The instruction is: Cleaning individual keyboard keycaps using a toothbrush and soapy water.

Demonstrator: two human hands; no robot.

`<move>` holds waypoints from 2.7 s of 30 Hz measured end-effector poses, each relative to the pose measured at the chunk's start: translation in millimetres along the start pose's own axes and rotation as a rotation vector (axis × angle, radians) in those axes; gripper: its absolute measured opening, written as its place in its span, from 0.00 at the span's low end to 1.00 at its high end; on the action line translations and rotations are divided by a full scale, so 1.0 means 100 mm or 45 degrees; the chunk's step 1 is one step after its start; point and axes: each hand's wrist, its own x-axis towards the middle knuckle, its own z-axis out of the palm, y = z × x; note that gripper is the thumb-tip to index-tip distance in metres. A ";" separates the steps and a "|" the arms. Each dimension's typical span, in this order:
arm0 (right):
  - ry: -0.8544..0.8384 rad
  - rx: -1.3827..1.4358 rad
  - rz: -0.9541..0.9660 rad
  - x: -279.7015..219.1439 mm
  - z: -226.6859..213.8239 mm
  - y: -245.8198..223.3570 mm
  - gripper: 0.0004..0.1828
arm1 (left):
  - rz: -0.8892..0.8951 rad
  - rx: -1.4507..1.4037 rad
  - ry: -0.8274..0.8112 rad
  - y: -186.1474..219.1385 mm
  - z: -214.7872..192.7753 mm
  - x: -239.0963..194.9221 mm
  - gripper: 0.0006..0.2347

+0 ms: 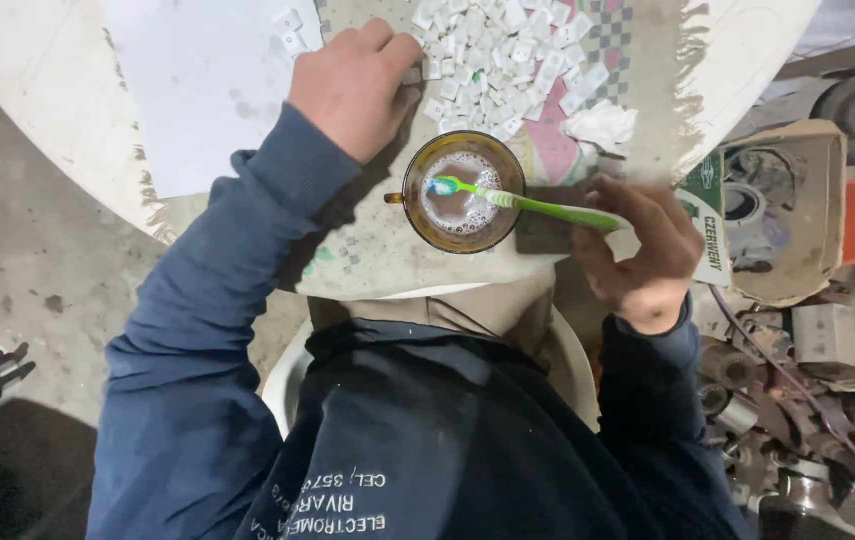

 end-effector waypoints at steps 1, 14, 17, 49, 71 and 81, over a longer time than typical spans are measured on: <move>-0.059 0.084 -0.004 0.04 0.02 -0.05 0.17 | 0.039 0.021 0.013 -0.01 0.06 0.03 0.11; -0.332 0.071 -0.292 0.33 -0.16 -0.38 0.06 | 0.097 -0.394 0.015 0.01 -0.26 -0.22 0.06; -0.521 0.237 -0.340 0.52 -0.22 -0.56 0.05 | -0.260 -1.072 0.004 0.26 -0.44 -0.49 0.06; -0.404 0.432 -0.029 0.33 -0.08 -0.52 0.11 | -0.537 -2.390 0.153 0.71 -0.21 -1.11 0.06; 0.292 1.680 0.397 -1.02 0.44 0.06 0.18 | -0.598 -2.330 0.100 0.92 -0.12 -1.00 0.08; 0.135 1.682 0.668 -1.40 0.63 0.21 0.21 | -0.511 -2.261 0.115 1.23 -0.05 -0.67 0.06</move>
